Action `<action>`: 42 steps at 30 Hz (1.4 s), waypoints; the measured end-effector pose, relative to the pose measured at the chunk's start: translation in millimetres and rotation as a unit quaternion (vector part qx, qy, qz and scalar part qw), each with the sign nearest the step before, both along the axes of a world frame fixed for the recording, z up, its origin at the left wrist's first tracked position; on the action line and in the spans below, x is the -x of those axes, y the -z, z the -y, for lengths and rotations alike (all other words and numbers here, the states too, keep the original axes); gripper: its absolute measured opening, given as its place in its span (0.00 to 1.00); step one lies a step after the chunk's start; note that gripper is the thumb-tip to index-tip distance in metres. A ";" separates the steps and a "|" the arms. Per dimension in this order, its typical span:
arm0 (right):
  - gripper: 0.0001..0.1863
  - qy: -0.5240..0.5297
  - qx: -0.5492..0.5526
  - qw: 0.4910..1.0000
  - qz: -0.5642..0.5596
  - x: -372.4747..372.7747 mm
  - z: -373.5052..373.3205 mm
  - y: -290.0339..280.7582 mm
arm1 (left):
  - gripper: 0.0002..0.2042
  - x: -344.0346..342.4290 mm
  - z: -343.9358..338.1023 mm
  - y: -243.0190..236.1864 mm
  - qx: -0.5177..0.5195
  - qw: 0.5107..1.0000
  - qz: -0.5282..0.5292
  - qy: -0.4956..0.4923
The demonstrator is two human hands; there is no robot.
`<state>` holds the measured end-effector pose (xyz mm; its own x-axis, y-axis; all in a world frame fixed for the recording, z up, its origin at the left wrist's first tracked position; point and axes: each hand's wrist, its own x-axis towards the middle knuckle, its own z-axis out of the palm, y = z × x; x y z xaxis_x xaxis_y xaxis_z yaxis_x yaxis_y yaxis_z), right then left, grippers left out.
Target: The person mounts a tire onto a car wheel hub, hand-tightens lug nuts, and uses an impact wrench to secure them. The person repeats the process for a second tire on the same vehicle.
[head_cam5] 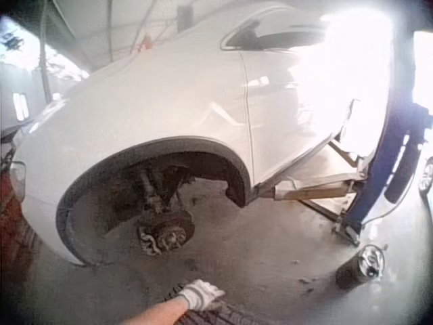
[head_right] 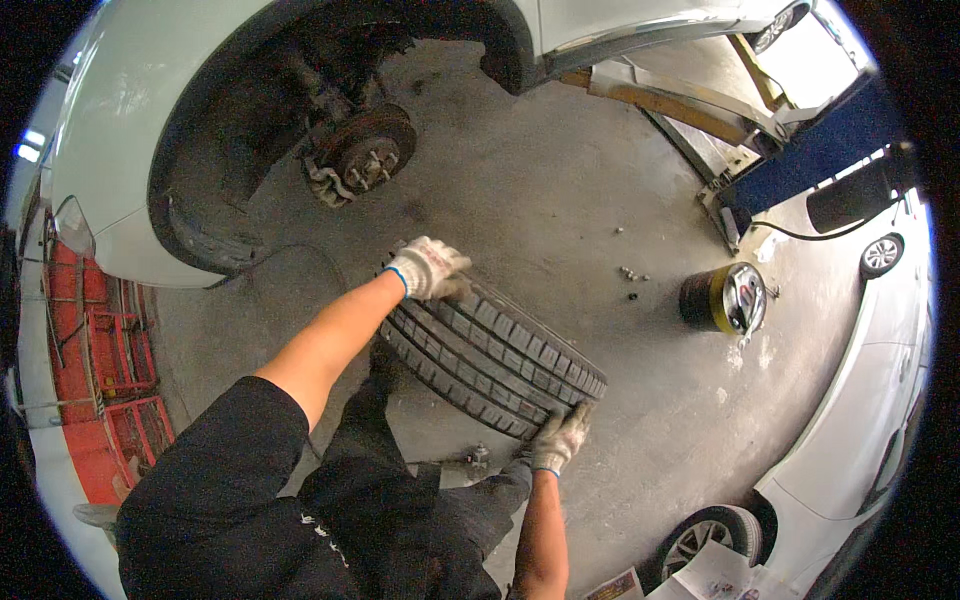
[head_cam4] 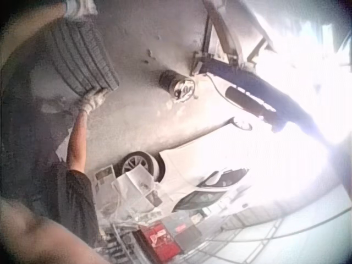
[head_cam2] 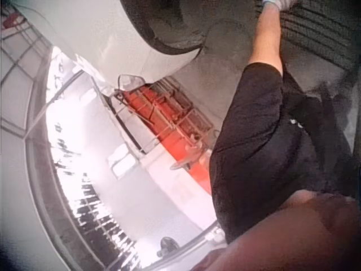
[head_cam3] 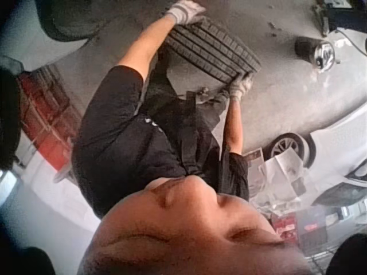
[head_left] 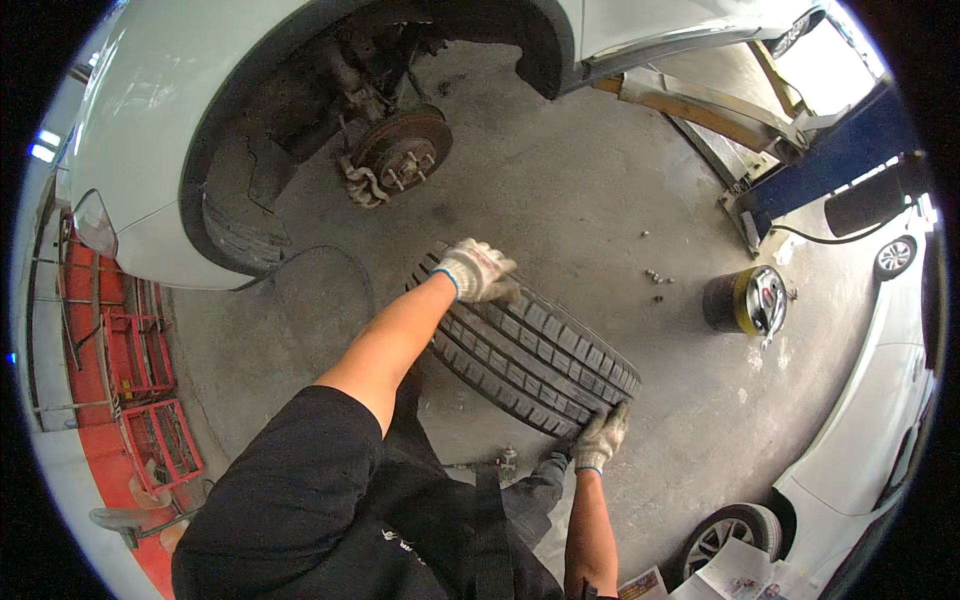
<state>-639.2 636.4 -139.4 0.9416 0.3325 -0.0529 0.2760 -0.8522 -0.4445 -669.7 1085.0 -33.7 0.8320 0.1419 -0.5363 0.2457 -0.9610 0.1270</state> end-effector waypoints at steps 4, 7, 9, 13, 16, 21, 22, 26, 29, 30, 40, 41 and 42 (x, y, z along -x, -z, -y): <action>0.35 0.029 -0.081 0.996 -0.030 11.7 -43.6 -9.8 | 0.34 57.7 -45.6 10.2 -0.024 0.989 0.006 -0.147; 0.36 0.077 -0.087 0.989 -0.093 13.4 -68.2 -8.1 | 0.38 131.4 -61.0 55.7 0.045 0.936 0.106 -0.334; 0.39 0.039 -0.045 0.991 -0.118 22.1 -74.6 14.9 | 0.41 147.3 -44.8 19.3 0.069 0.901 0.128 -0.409; 0.47 -0.015 -0.046 0.998 -0.031 58.1 -124.4 22.0 | 0.45 180.3 -6.1 12.5 0.078 0.851 0.165 -0.493; 0.49 -0.038 -0.024 0.998 -0.032 80.8 -177.0 -0.2 | 0.46 212.1 -9.2 43.3 -0.016 0.810 0.196 -0.553; 0.49 -0.128 0.027 0.991 -0.018 86.5 -280.8 -54.2 | 0.44 268.5 -64.0 60.5 0.022 0.723 0.146 -0.675; 0.47 -0.137 0.047 0.989 -0.040 84.6 -303.5 -67.1 | 0.45 275.8 -75.0 66.3 0.021 0.705 0.135 -0.696; 0.43 -0.252 0.000 0.967 0.026 63.8 -374.7 -73.5 | 0.43 319.4 -88.1 110.9 0.033 0.634 0.177 -0.752; 0.39 -0.319 -0.048 0.946 0.022 40.9 -425.8 -71.0 | 0.42 321.3 -81.8 112.3 0.033 0.548 0.164 -0.820; 0.38 -0.339 -0.049 0.939 0.034 31.8 -437.5 -66.7 | 0.42 315.3 -75.8 107.3 0.032 0.512 0.159 -0.844; 0.28 -0.397 -0.101 0.912 0.007 -70.5 -444.8 -49.3 | 0.42 205.1 8.1 72.7 -0.098 0.429 0.085 -0.894; 0.28 -0.376 -0.092 0.922 0.006 -79.8 -437.8 -44.2 | 0.42 195.1 7.6 66.8 -0.110 0.434 0.080 -0.891; 0.28 -0.361 -0.103 0.927 0.009 -87.3 -429.4 -38.5 | 0.42 192.0 6.5 68.4 -0.112 0.450 0.096 -0.881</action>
<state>-551.8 1065.8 -100.9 0.4699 0.8776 0.0950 0.7498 -0.3400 -0.5676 -861.8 1078.5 -102.1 -0.6494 0.7048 -0.2856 0.6565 0.7091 0.2572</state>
